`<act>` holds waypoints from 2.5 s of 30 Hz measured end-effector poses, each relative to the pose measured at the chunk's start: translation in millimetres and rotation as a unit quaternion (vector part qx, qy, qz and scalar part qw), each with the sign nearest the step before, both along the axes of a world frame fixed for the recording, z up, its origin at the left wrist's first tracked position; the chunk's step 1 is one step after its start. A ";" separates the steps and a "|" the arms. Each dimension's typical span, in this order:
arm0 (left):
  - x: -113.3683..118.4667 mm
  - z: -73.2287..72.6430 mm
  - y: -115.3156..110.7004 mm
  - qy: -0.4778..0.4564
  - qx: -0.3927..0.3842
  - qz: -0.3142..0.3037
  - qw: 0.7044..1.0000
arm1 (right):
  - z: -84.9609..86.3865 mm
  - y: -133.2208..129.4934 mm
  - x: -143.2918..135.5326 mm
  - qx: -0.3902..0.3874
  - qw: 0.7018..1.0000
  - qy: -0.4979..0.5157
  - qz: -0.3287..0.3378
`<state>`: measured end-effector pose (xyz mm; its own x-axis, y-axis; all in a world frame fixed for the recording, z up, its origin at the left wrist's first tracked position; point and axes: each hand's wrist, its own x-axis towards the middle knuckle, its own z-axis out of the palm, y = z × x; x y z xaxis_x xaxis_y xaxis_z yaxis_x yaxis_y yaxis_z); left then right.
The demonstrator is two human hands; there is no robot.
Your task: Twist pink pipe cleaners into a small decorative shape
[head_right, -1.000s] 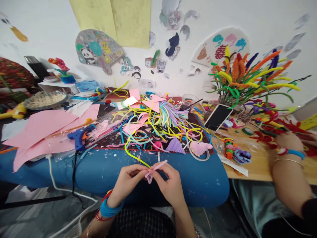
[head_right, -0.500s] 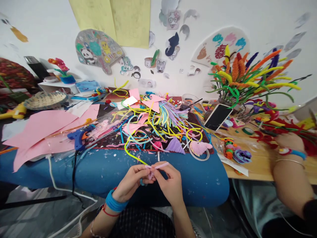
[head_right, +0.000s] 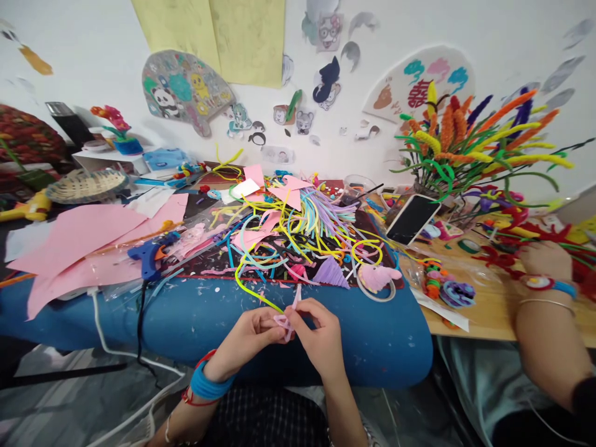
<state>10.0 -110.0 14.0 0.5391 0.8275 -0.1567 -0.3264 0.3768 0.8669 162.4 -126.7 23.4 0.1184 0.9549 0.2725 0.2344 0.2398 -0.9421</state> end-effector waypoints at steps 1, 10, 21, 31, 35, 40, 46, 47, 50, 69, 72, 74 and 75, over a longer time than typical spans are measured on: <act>-0.4 0.0 -0.4 0.008 0.011 0.000 1.000 | -0.2 0.9 -0.2 -0.009 1.000 0.006 0.002; 1.1 1.0 -1.1 0.032 0.059 0.052 0.996 | -5.1 -7.2 0.5 0.114 0.993 -0.005 -0.024; -3.0 2.8 -1.3 0.008 -0.025 0.080 0.996 | -29.4 -22.1 11.2 0.320 0.877 -0.352 0.066; -6.3 6.1 1.2 0.014 0.020 0.056 0.998 | -27.6 -26.3 -0.3 0.212 0.973 -0.094 0.012; -2.8 2.8 0.8 0.032 0.042 0.061 0.997 | -31.2 -24.6 -1.9 0.152 0.988 -0.023 0.030; 4.7 -4.1 -4.4 0.057 0.091 0.103 0.989 | -31.5 -26.2 -0.6 0.091 0.992 0.004 0.084; 7.2 -2.8 -14.7 0.158 0.172 0.116 0.965 | -27.9 -31.8 -8.2 0.052 0.996 -0.014 0.064; 6.3 -2.1 -15.1 0.166 0.174 0.108 0.964 | -28.5 -32.4 -8.4 0.044 0.997 -0.003 0.059; 2.3 0.4 -13.9 0.187 0.180 0.095 0.961 | -31.7 -32.8 -3.8 0.013 0.998 0.028 0.049; -11.0 30.1 -25.0 0.239 0.353 -0.172 0.888 | -35.2 -35.8 15.0 -0.027 0.975 0.214 -0.054; -14.1 27.9 -26.8 0.126 0.288 -0.183 0.932 | -28.0 -37.0 15.8 -0.009 0.994 0.104 -0.041; -15.7 19.0 -23.5 0.030 0.234 -0.051 0.970 | -20.3 -37.7 17.4 0.011 0.998 0.061 0.006; -16.5 14.2 -20.6 0.001 0.188 0.030 0.982 | -17.0 -38.4 18.2 0.007 0.997 0.067 0.039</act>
<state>-6.5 -130.6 28.2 0.4882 0.8570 0.1647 -0.3360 0.0104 0.9418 180.6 -165.1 6.3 0.0811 0.9585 0.2733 0.0872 0.2664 -0.9599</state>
